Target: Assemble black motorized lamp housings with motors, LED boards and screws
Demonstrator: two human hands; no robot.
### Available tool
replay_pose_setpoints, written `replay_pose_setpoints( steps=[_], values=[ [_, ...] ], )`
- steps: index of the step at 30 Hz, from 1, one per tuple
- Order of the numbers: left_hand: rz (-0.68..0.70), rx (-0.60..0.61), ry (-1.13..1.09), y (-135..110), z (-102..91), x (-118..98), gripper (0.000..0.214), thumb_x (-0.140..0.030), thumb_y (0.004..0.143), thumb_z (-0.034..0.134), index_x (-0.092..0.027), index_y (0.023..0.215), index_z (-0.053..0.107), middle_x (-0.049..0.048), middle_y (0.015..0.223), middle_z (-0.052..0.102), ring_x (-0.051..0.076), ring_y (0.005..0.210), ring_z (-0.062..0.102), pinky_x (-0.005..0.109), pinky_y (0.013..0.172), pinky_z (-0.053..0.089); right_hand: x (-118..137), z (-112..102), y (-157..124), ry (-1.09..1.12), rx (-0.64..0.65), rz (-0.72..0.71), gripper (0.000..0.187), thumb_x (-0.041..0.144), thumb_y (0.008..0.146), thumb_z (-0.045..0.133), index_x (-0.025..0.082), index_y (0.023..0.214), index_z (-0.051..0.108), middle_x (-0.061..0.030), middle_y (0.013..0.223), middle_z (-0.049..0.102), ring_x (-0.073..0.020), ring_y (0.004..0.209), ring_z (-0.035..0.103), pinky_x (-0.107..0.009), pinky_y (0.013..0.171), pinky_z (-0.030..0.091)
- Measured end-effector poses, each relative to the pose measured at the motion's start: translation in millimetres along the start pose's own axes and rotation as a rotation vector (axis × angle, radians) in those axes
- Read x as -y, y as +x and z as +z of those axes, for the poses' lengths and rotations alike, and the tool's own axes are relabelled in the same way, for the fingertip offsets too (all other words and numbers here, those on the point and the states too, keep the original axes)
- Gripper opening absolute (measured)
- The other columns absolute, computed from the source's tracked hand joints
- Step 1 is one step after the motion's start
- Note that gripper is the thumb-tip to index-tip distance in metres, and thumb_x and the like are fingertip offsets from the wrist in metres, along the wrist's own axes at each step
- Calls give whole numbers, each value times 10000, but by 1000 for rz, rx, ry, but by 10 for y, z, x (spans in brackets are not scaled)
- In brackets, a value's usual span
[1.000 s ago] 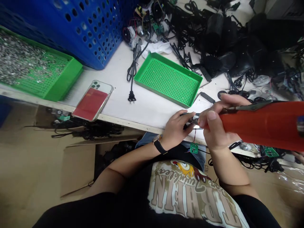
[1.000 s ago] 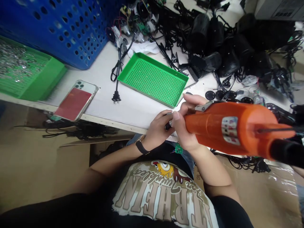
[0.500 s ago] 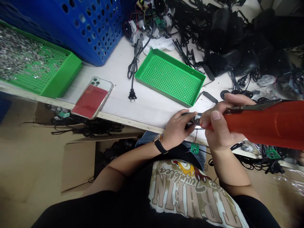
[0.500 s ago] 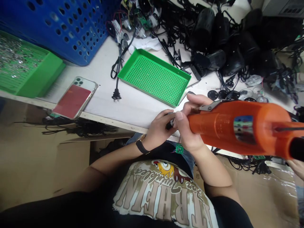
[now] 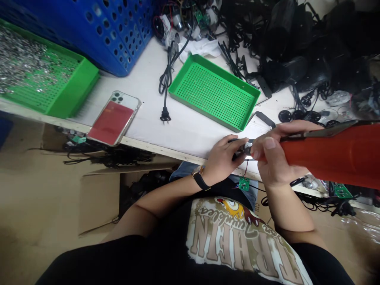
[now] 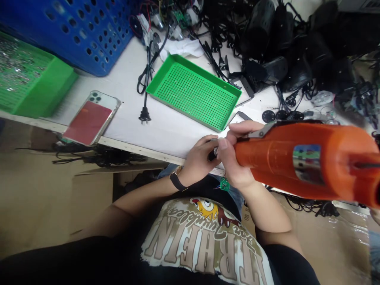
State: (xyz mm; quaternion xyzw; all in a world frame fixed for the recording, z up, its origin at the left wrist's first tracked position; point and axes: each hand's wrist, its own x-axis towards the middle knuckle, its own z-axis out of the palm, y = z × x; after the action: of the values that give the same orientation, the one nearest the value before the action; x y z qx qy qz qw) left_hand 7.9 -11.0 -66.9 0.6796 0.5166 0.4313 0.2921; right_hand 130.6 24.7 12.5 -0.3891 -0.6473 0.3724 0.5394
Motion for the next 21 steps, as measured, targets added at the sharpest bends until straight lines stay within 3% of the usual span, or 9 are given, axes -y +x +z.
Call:
replay_pose_setpoints(
  steps=[3,6,10,14,17,21],
  values=[
    [21,-36,-10,-6,15,4,305,-208,933,706,-184,1235,667,112,1237,706,248,1234,655,435,1059,573,-7,49,28,110,-42,-158,333,243,898,713,352,1204,638,88,657,522,-101,442,534,-282,449,466],
    [76,-75,5,-20,19,11,372,-203,946,693,-190,1310,618,110,1251,709,248,1259,647,445,1073,568,111,47,53,171,-143,-135,445,218,867,732,356,1282,649,61,753,569,-84,414,506,-270,376,455],
    [157,-125,61,-82,-19,5,418,-256,938,721,-208,1322,562,122,1348,672,266,1315,602,505,1110,535,365,-90,16,185,-293,-166,405,175,831,724,358,1186,659,41,881,597,-55,415,497,-253,378,483],
    [180,-180,153,-197,-79,-21,256,-296,932,737,-212,1139,612,105,1265,683,276,1258,589,520,1059,549,483,-196,-70,170,-303,-169,369,155,815,687,338,1134,673,43,873,587,-54,418,483,-258,395,501],
    [299,-152,207,-279,-81,-17,240,-254,927,737,-222,1144,640,83,1244,698,281,1271,570,526,1056,546,468,-188,-108,164,-300,-160,407,175,830,680,364,1189,658,46,876,565,-57,422,456,-254,383,478],
    [372,-136,240,-326,-31,2,210,-200,929,726,-234,1133,689,49,1089,742,247,1116,621,487,1004,560,398,-146,-101,139,-309,-186,421,208,853,690,371,1238,644,47,878,554,-53,420,440,-249,391,485]
  ],
)
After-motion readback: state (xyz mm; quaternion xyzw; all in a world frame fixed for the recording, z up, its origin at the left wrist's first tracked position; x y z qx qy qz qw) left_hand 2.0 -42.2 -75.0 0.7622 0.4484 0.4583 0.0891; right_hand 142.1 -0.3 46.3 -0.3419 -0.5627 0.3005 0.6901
